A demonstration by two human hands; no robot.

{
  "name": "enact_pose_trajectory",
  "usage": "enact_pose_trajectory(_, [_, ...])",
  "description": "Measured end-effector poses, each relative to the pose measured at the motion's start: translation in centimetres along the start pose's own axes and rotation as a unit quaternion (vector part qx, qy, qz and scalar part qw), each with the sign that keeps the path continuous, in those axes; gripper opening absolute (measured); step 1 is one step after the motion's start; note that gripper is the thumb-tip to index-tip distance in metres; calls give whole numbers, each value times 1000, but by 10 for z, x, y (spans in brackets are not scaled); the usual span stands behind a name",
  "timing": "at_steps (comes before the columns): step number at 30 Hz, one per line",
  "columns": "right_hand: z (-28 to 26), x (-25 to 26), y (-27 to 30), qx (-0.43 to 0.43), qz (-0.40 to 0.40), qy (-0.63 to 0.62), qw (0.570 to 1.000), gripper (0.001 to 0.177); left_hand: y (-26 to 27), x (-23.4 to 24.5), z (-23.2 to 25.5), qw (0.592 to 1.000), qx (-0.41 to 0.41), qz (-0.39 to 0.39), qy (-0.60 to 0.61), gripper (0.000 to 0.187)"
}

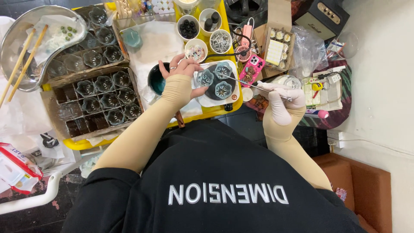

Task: Pouring melted blue wax into a decorative mold and adding embellishments.

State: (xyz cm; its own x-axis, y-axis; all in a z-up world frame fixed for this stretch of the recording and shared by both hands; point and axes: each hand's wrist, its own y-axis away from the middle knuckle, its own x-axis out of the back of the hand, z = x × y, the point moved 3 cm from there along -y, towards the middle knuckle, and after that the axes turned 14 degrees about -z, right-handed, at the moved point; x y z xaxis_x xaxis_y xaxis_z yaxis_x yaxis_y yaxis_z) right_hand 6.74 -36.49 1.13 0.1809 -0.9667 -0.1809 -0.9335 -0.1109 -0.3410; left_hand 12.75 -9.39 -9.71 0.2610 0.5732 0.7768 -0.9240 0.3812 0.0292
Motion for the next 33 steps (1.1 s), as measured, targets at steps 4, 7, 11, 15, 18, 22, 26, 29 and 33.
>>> enact_pose_trajectory(4, [-9,-13,-9,-13,-8,-31,999,15,24,21,7,997,34,10,66,55])
enact_pose_trajectory(7, [-13,-26,-18,-22,-36,-55,998,14,48,42,10,986,55,8,155,52])
enact_pose_trajectory(11, [-12,-41,-34,15,-83,-74,994,16,78,74,18,887,91,-22,452,55])
enact_pose_trajectory(15, [-21,-70,-52,27,-149,-85,985,22,103,87,7,956,0,16,293,49])
enact_pose_trajectory(18, [-22,-87,-59,29,-223,-63,972,23,118,101,5,978,-32,36,204,53])
enact_pose_trajectory(22, [-25,-107,-66,14,-273,-30,961,24,131,106,-2,991,-47,47,119,54])
enact_pose_trajectory(26, [-22,-124,-72,-3,-322,-13,947,20,139,110,-8,994,-55,32,86,59])
enact_pose_trajectory(29, [-14,-133,-79,4,-333,1,943,18,142,116,-11,995,-64,10,80,59])
enact_pose_trajectory(33, [-7,-143,-78,-18,-288,-27,957,19,142,122,-22,996,-63,-10,69,57])
